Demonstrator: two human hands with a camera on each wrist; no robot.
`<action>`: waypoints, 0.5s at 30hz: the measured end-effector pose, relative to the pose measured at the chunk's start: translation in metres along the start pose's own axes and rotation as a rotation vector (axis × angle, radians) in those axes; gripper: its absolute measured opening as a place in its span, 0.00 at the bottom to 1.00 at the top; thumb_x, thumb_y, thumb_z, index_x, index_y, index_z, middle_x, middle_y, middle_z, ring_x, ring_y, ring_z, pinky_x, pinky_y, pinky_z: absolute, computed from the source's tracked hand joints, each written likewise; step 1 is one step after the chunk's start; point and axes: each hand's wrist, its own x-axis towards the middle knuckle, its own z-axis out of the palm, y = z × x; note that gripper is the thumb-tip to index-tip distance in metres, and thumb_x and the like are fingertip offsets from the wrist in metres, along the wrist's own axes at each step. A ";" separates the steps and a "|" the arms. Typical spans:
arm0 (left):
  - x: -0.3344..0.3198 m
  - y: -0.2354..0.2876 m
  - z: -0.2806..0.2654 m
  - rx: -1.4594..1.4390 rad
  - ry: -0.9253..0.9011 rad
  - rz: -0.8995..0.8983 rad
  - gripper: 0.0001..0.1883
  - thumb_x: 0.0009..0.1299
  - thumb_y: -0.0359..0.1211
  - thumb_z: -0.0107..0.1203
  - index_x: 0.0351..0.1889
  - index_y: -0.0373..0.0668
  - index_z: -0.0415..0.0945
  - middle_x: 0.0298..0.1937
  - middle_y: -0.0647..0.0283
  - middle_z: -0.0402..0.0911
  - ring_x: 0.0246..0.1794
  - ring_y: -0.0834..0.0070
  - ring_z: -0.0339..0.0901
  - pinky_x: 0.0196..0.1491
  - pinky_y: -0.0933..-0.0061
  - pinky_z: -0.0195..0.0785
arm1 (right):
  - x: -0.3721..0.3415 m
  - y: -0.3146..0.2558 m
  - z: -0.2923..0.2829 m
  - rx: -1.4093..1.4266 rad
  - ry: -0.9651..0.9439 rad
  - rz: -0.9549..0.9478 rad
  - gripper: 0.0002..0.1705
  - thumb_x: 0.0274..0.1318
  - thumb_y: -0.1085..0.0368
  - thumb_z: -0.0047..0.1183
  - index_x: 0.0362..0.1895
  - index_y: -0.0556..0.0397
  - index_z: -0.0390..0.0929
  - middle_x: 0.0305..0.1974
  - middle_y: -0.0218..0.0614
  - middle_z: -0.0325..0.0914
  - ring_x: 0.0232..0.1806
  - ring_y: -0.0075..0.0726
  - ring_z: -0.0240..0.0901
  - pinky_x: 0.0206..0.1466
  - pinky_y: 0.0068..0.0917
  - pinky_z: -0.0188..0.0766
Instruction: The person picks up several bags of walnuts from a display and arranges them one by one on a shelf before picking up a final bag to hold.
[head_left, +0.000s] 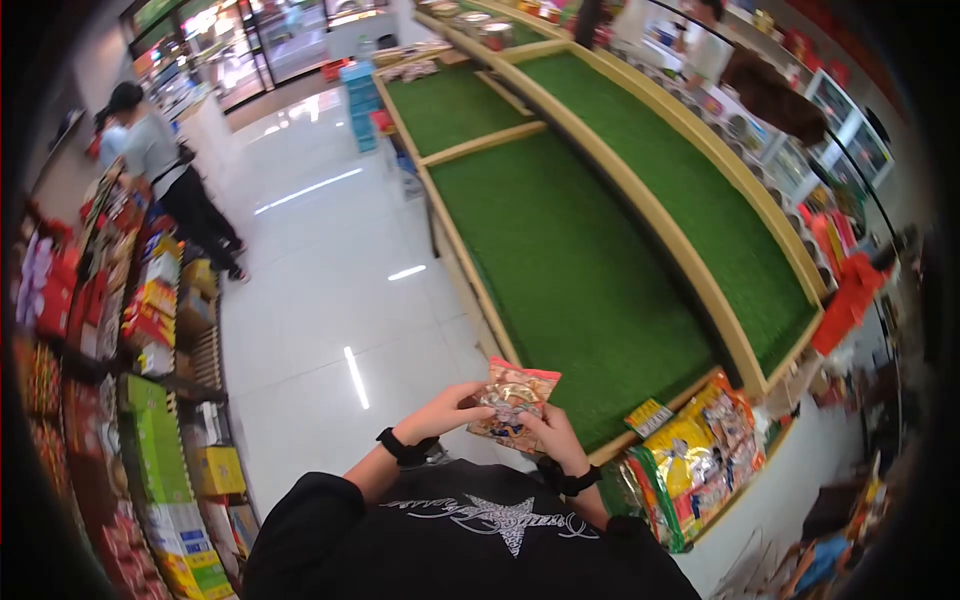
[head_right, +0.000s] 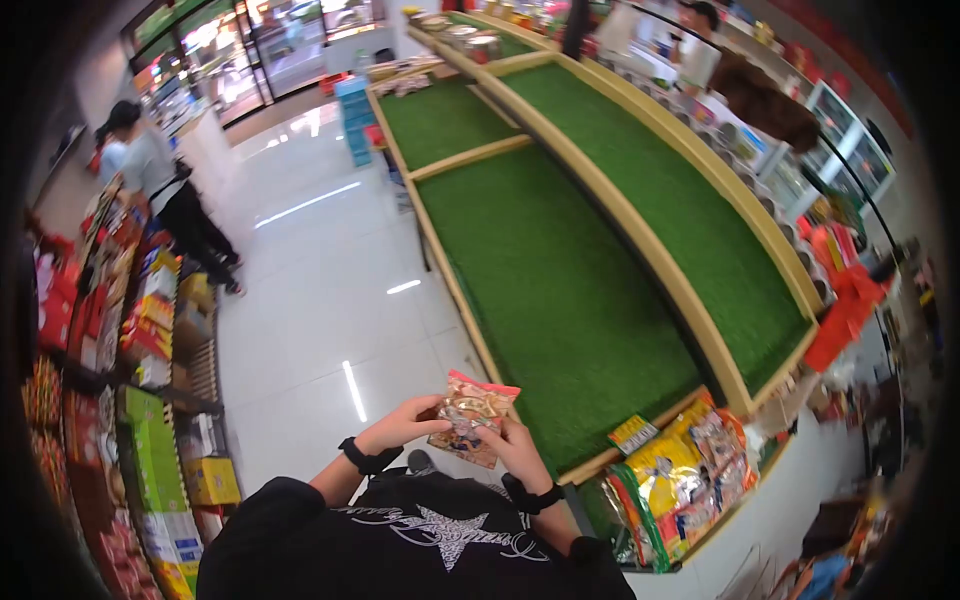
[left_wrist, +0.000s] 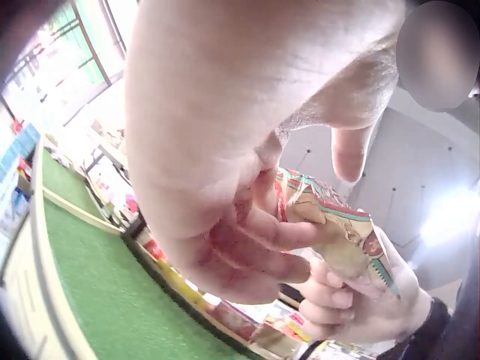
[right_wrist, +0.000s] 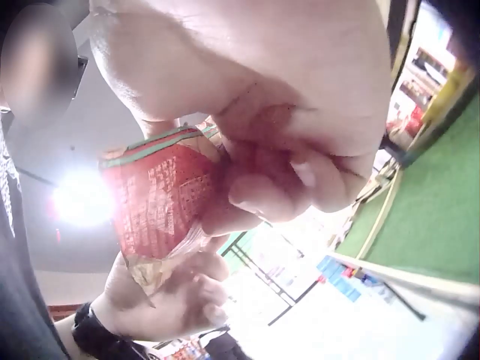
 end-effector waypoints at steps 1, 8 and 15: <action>-0.022 -0.012 -0.011 -0.124 0.096 0.014 0.21 0.65 0.40 0.55 0.50 0.35 0.70 0.41 0.65 0.75 0.36 0.82 0.70 0.40 0.78 0.65 | 0.013 -0.001 0.022 -0.001 -0.037 -0.004 0.20 0.57 0.62 0.50 0.49 0.64 0.69 0.40 0.33 0.75 0.40 0.24 0.69 0.46 0.23 0.66; -0.113 -0.033 -0.059 -0.127 0.401 -0.058 0.19 0.65 0.38 0.53 0.49 0.36 0.72 0.43 0.64 0.77 0.42 0.79 0.70 0.47 0.74 0.64 | 0.071 -0.029 0.114 -0.179 -0.463 -0.013 0.20 0.55 0.60 0.52 0.45 0.64 0.71 0.36 0.34 0.76 0.37 0.21 0.69 0.41 0.22 0.67; -0.120 -0.027 -0.077 -0.154 0.632 -0.044 0.19 0.62 0.39 0.56 0.45 0.36 0.75 0.37 0.64 0.80 0.38 0.79 0.72 0.44 0.75 0.66 | 0.111 -0.034 0.139 -0.191 -0.522 -0.001 0.21 0.51 0.54 0.54 0.35 0.63 0.75 0.24 0.34 0.74 0.27 0.24 0.67 0.31 0.24 0.64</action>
